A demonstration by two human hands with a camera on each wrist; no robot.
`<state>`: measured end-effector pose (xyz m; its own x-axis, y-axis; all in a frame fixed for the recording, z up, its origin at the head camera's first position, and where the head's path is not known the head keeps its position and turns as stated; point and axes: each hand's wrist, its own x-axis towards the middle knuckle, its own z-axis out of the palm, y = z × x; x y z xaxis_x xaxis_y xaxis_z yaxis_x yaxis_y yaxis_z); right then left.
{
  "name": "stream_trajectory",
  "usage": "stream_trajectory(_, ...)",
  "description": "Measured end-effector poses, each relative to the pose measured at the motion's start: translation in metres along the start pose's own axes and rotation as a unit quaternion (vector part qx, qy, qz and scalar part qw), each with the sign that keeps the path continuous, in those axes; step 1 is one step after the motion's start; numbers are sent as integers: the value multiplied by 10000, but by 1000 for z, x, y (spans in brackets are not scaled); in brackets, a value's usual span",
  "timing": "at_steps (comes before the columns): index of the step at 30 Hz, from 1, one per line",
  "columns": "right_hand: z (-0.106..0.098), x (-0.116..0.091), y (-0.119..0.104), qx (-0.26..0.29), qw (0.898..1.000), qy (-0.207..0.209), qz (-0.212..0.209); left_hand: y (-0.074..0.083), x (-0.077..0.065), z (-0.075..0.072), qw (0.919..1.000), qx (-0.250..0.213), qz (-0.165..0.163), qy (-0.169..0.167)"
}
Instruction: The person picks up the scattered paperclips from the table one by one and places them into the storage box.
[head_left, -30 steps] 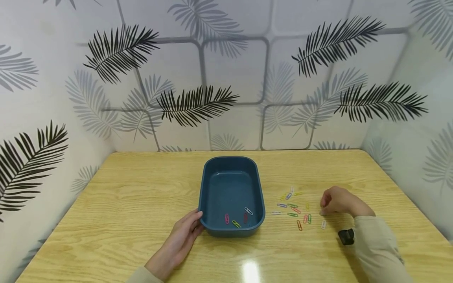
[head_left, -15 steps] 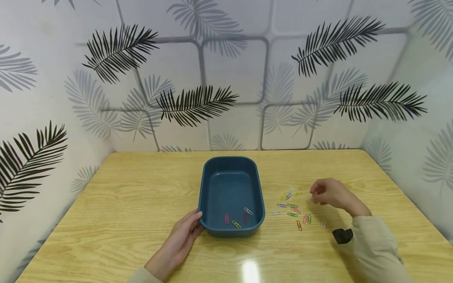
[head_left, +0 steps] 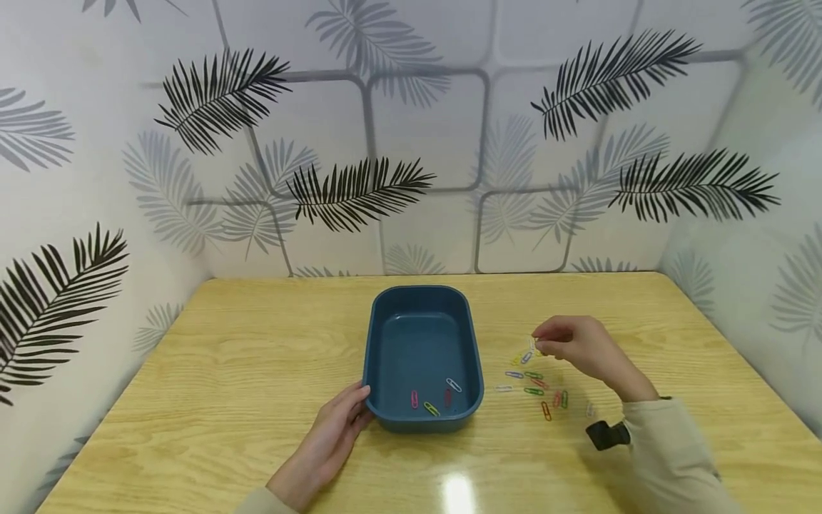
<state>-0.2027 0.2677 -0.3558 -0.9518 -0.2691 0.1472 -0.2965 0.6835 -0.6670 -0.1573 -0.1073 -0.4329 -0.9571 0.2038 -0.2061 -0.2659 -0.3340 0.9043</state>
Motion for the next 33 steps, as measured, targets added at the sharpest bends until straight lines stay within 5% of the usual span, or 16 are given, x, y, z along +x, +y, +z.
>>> stream_trajectory(16,48,22,-60,1778,9826,-530,-88,0,0,-3,10000,65,-46,0)
stream_trajectory(33,75,21,-68,1946,9764,-792,-507,-1,2,-2,10000,57,-63,-2)
